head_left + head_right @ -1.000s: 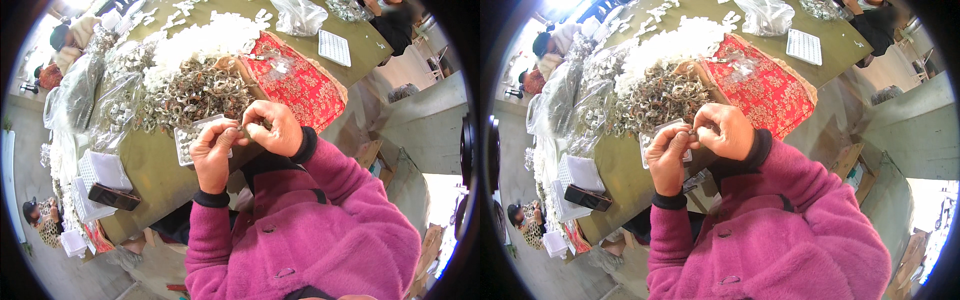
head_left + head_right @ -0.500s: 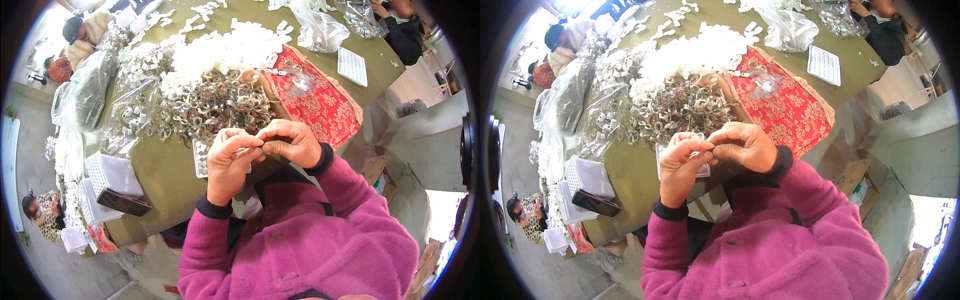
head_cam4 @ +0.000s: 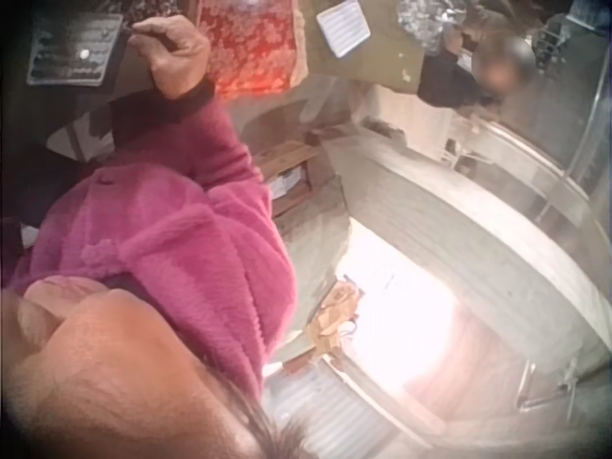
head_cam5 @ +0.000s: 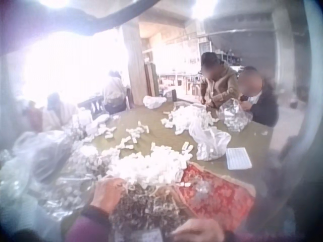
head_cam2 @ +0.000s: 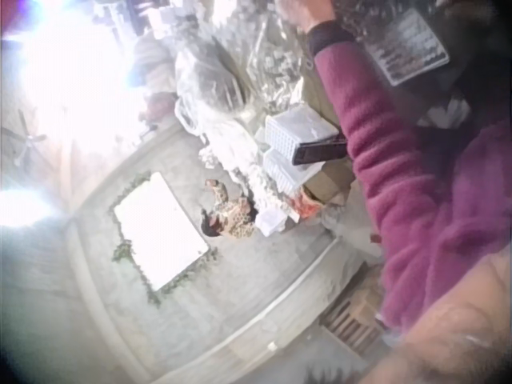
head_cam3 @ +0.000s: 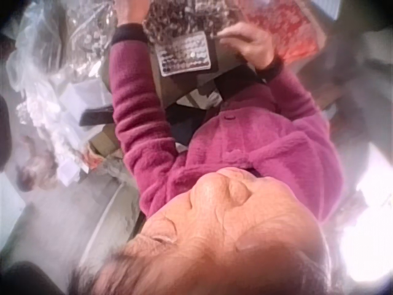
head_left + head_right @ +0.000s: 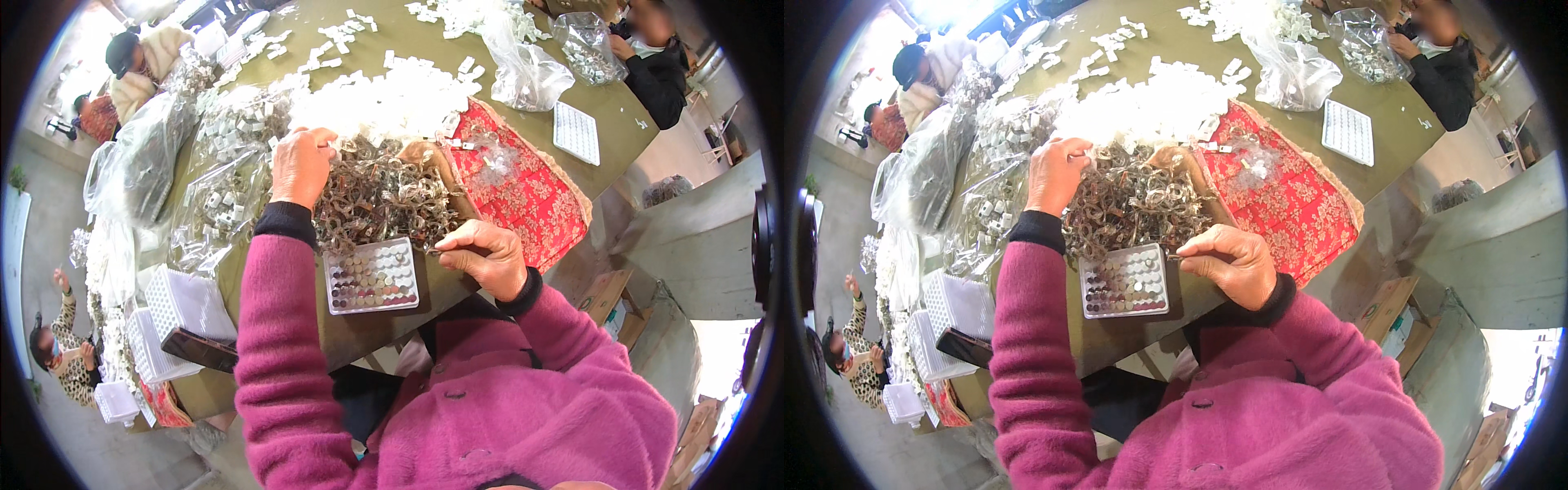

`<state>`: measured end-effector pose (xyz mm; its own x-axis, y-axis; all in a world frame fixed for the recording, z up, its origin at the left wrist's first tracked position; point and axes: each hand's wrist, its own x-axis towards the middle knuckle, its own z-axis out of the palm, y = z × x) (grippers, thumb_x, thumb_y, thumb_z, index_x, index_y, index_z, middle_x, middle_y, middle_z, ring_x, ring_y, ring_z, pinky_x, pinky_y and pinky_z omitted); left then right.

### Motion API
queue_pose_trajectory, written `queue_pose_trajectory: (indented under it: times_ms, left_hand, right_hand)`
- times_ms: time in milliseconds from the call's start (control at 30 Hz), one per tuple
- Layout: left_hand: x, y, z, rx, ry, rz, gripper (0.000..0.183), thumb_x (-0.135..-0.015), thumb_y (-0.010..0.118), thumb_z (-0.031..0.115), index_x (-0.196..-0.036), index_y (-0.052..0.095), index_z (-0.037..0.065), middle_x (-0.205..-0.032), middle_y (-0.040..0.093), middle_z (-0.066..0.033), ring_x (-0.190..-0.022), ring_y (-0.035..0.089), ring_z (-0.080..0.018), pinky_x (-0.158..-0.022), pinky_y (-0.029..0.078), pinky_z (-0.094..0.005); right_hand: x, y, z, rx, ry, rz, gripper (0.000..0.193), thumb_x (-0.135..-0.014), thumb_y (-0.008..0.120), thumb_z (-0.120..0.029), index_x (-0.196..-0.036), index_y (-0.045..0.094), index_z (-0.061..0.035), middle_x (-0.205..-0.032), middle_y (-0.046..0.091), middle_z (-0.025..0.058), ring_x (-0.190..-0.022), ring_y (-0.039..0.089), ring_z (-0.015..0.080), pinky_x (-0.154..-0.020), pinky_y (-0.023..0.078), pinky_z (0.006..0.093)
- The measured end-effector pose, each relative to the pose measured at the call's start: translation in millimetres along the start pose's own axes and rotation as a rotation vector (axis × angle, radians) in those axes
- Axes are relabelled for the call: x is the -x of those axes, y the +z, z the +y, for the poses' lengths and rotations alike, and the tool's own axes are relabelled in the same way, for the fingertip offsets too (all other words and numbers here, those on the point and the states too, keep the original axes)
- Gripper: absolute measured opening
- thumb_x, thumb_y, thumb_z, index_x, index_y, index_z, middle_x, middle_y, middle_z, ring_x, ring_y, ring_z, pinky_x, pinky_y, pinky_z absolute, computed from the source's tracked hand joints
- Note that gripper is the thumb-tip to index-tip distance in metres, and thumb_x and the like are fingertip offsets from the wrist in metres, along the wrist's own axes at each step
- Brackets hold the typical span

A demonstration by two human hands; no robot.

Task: The person repeatedly picks small metallic components from a pile on the table, inserts them into white plastic housings, and places the assembled units into a compartmentalized tray. The person also uses a small flashlight to illuminate the components during assembly.

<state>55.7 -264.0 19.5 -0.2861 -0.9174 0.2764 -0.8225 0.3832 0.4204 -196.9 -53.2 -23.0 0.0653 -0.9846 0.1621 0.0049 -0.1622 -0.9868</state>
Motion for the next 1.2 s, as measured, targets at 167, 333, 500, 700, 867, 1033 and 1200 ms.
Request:
queue_pose_trajectory:
  times_ms: [167,333,500,700,867,1033,1200]
  left_hand:
    - [-0.3,-2.1,-2.3,-0.020,0.135,0.210,0.019,-0.081,0.078,0.011,-0.100,0.076,0.007,-0.102,0.073,-0.0133,-0.096,0.070,-0.0321,-0.089,0.054,-0.0408]
    - [22.7,-34.8,12.7,0.633,-0.065,0.419,0.017,-0.087,0.081,0.008,-0.094,0.070,-0.002,-0.098,0.074,-0.0087,-0.082,0.065,-0.0068,-0.070,0.051,-0.0212]
    - [124.2,-37.0,53.1,0.641,0.034,0.224,0.015,-0.086,0.081,0.005,-0.096,0.072,0.000,-0.093,0.072,-0.0047,-0.079,0.065,-0.0089,-0.071,0.052,-0.0229]
    - [212.1,12.5,111.1,0.761,-0.047,0.263,0.028,-0.080,0.083,-0.001,-0.106,0.072,0.002,-0.097,0.074,-0.0105,-0.088,0.071,-0.0171,-0.081,0.057,-0.0292]
    - [237.2,32.2,123.6,1.019,-0.180,0.305,0.040,-0.085,0.077,-0.010,-0.122,0.065,-0.005,-0.109,0.071,-0.0110,-0.101,0.070,-0.0170,-0.089,0.058,-0.0296]
    - [254.5,29.1,125.4,1.396,-0.328,0.226,0.038,-0.087,0.075,-0.014,-0.123,0.065,-0.006,-0.111,0.071,-0.0109,-0.100,0.071,-0.0167,-0.088,0.061,-0.0295]
    - [264.5,27.0,124.0,1.411,-0.406,0.180,0.034,-0.088,0.074,-0.014,-0.120,0.069,-0.006,-0.113,0.071,-0.0107,-0.094,0.072,-0.0164,-0.084,0.062,-0.0293]
  right_hand:
    - [2.9,-1.1,6.5,-0.114,-0.013,0.025,0.014,-0.089,0.077,0.004,-0.102,0.076,-0.0012,-0.100,0.067,0.0047,-0.086,0.066,0.0114,-0.074,0.054,0.0253]
    - [5.5,4.4,11.8,-0.180,-0.067,0.116,0.013,-0.091,0.075,0.006,-0.101,0.076,-0.0012,-0.106,0.065,0.0057,-0.082,0.065,0.0114,-0.068,0.056,0.0246]
    - [15.4,10.8,0.3,-0.111,-0.146,0.133,0.014,-0.090,0.075,0.007,-0.102,0.076,0.0003,-0.105,0.068,0.0062,-0.083,0.066,0.0111,-0.069,0.057,0.0245]
    - [27.4,24.6,-16.2,0.117,-0.370,0.052,0.017,-0.090,0.073,0.010,-0.105,0.076,0.0012,-0.111,0.071,0.0134,-0.087,0.071,0.0143,-0.072,0.060,0.0256]
    - [35.8,34.1,-21.7,0.325,-0.456,0.002,0.022,-0.084,0.080,0.003,-0.104,0.078,-0.0049,-0.103,0.070,0.0096,-0.091,0.071,0.0201,-0.074,0.058,0.0302]
    - [42.7,36.0,-20.0,0.418,-0.447,-0.031,0.023,-0.082,0.082,0.000,-0.103,0.078,-0.0083,-0.095,0.068,0.0074,-0.086,0.069,0.0223,-0.071,0.056,0.0324]
    - [45.5,33.7,-16.0,0.362,-0.451,-0.092,0.019,-0.084,0.080,0.000,-0.102,0.077,-0.0052,-0.094,0.068,0.0085,-0.083,0.068,0.0222,-0.071,0.055,0.0321]
